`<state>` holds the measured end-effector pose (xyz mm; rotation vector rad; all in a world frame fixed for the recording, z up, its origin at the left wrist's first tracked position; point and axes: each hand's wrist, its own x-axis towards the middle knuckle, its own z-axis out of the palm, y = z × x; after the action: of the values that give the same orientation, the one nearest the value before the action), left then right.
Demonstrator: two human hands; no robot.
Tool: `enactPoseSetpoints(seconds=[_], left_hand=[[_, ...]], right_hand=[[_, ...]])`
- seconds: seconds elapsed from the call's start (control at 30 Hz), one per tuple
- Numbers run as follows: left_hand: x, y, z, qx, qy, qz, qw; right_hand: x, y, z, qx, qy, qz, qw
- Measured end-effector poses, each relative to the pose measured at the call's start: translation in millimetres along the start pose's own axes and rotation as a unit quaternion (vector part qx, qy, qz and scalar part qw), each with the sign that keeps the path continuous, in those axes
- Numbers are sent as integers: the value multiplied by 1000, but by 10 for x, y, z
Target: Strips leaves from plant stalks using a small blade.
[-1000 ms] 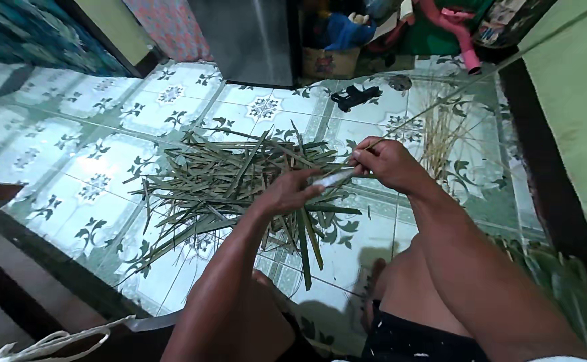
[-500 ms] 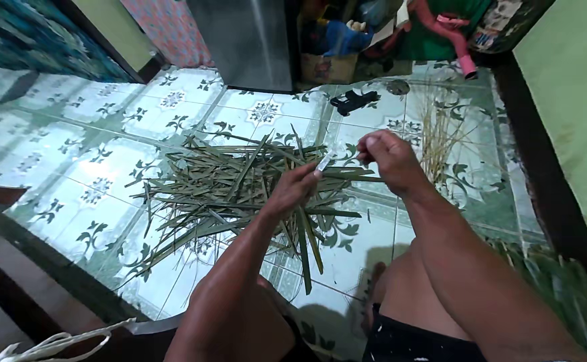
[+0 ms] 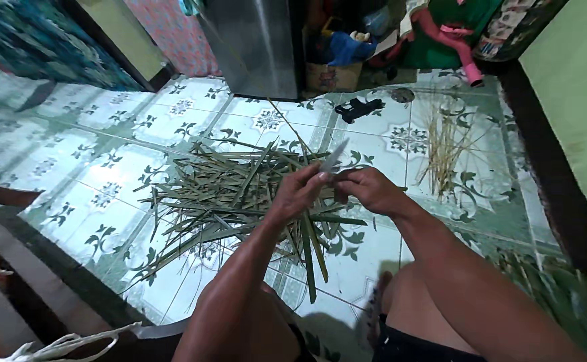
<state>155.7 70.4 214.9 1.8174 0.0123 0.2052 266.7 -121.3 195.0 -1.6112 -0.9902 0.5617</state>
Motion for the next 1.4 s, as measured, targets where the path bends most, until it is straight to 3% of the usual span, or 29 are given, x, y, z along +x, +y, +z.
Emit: enactPoseSetpoints(seconds=[0.13,0.27,0.37,0.5,0.63,0.8,1.0,1.2,1.4], left_hand=[[-24,30,-285,-46,57,3,997],[-71,77,-338,-94,30,-28,995],[-99,107,-485,-129,55,-22,990],[-156,155,-477,-119,38,-45,991],[-161,130,-681,-143,121,-27,982],[-233,152,-613,-166,116,-39,978],[-294,168,-979,-170,201,17,965],[-285,101,-693,-132,185,-14,974],[-249,24,-233,-84,87,-48,992]], right_hand=[[-58,1,-20,-12,-43,-1,999],[-87,7,-44,-31,-57,-27,998],[-124,-30,-70,-48,-60,-28,997],[-140,6,-71,-59,-66,-41,995],[-171,-21,-91,-66,-71,-51,994],[-199,8,-110,-71,-86,-48,993],[-210,45,-216,-111,-103,-13,988],[-70,18,-136,-62,-105,79,989],[6,-99,84,-35,5,5,999]])
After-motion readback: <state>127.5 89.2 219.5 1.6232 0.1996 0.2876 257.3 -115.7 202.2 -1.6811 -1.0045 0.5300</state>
